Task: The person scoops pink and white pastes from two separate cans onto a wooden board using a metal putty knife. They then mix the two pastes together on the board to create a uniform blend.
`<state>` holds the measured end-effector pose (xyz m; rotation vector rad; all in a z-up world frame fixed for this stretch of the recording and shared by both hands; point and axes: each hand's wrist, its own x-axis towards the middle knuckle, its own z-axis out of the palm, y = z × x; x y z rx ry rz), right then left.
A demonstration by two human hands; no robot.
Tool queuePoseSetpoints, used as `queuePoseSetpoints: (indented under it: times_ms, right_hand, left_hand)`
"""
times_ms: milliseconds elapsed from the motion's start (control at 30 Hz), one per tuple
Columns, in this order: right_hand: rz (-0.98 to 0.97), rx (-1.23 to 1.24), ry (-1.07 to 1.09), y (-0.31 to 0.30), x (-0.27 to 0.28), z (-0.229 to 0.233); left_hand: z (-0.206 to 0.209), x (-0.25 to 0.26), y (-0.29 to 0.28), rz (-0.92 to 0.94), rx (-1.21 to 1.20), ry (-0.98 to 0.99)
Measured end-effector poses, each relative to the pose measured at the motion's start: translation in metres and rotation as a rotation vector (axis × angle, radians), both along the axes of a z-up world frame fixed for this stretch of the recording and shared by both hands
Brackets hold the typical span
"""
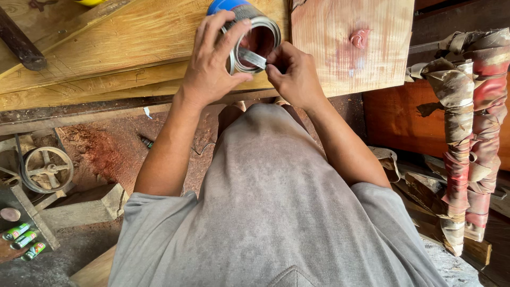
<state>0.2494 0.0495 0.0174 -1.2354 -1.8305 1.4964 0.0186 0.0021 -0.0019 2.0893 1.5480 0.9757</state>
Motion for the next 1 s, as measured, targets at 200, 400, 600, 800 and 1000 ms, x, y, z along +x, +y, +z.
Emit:
queuePoseSetpoints:
  times_ms: [200,400,600,800,1000]
  right_hand:
    - [-0.006,0.087,-0.054,-0.003,0.020,0.024]
    - [0.011,0.041,0.053,0.008,0.024,0.040]
    - [0.105,-0.046,-0.011,0.023,0.028,0.051]
    - [0.182,-0.072,-0.174,0.033,0.028,0.050]
    - [0.191,-0.091,-0.016,0.036,0.029,0.053]
  left_hand:
    - [-0.003,-0.016,0.003,0.053,-0.043,-0.126]
    - [0.002,-0.018,0.006,0.075,-0.071,-0.114]
    - [0.001,-0.017,0.008,0.072,-0.078,-0.116]
    - [-0.001,-0.024,0.011,0.065,-0.144,-0.080]
    - [-0.002,-0.033,0.017,0.055,-0.212,-0.062]
